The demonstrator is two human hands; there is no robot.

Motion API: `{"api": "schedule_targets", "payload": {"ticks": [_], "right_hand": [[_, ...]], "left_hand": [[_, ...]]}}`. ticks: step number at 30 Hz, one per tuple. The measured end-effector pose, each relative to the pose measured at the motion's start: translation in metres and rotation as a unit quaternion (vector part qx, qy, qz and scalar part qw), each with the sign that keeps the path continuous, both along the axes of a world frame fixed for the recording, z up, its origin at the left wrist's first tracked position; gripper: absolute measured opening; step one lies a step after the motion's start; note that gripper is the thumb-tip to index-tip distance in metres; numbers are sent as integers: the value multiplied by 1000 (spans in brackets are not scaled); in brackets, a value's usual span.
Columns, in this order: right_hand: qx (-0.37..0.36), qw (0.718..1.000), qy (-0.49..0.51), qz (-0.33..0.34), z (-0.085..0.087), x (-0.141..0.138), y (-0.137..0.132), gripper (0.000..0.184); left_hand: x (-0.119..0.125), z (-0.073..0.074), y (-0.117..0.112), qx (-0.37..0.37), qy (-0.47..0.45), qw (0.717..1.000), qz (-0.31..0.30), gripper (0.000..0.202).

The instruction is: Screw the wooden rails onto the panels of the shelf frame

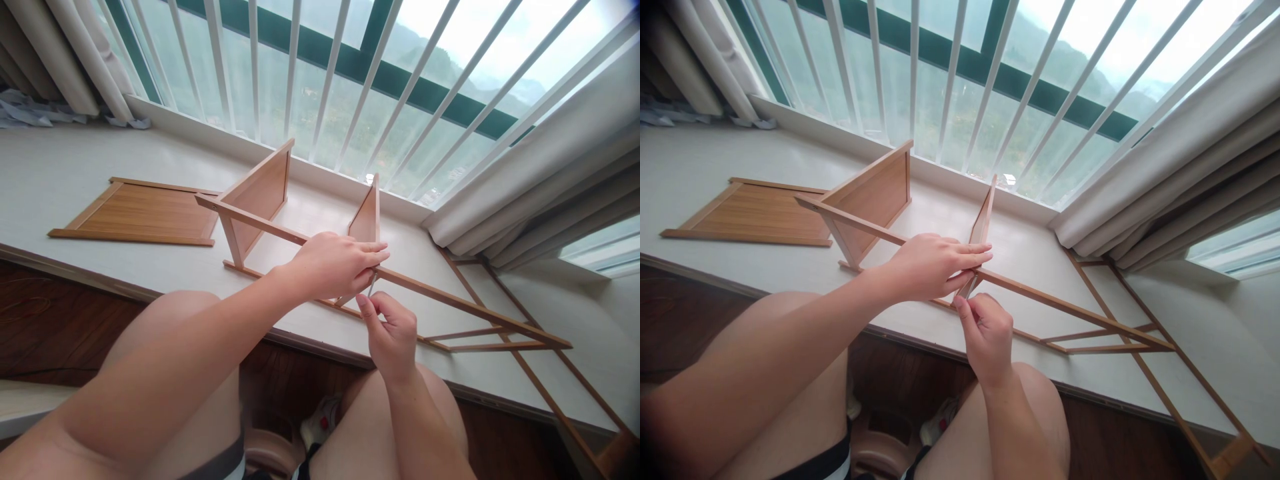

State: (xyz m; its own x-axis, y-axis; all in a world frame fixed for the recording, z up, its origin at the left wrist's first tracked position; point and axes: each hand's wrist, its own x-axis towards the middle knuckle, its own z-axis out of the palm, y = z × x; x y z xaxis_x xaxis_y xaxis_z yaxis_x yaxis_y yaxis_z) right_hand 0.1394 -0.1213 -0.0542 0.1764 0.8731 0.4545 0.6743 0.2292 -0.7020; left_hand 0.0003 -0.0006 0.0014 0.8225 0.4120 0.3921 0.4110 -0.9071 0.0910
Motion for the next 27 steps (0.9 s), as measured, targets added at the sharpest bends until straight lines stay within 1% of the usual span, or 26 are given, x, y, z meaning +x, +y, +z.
{"api": "schedule_targets", "payload": {"ticks": [7, 14, 21, 23, 25, 27], "right_hand": [[23, 999, -33, -5, 4, -2, -1, 35], [19, 999, -41, -8, 3, -4, -2, 34], [13, 999, -47, -12, 9, -5, -2, 36], [9, 999, -35, -14, 9, -6, -2, 36], [-1, 1000, 1, -16, 7, -9, -2, 35], [-18, 996, 83, -21, 3, -14, -2, 35]], "left_hand": [[0, -1, 1, -1, -3, 1000, -3, 43], [1, 0, 0, -16, 1, 1000, 2, 44], [0, 1, 0, -15, 3, 1000, 2, 44], [1, 1, 0, -15, 3, 1000, 3, 44], [1, 1, 0, -14, 3, 1000, 3, 44], [1, 0, -1, -10, 0, 1000, 1, 44]]}}
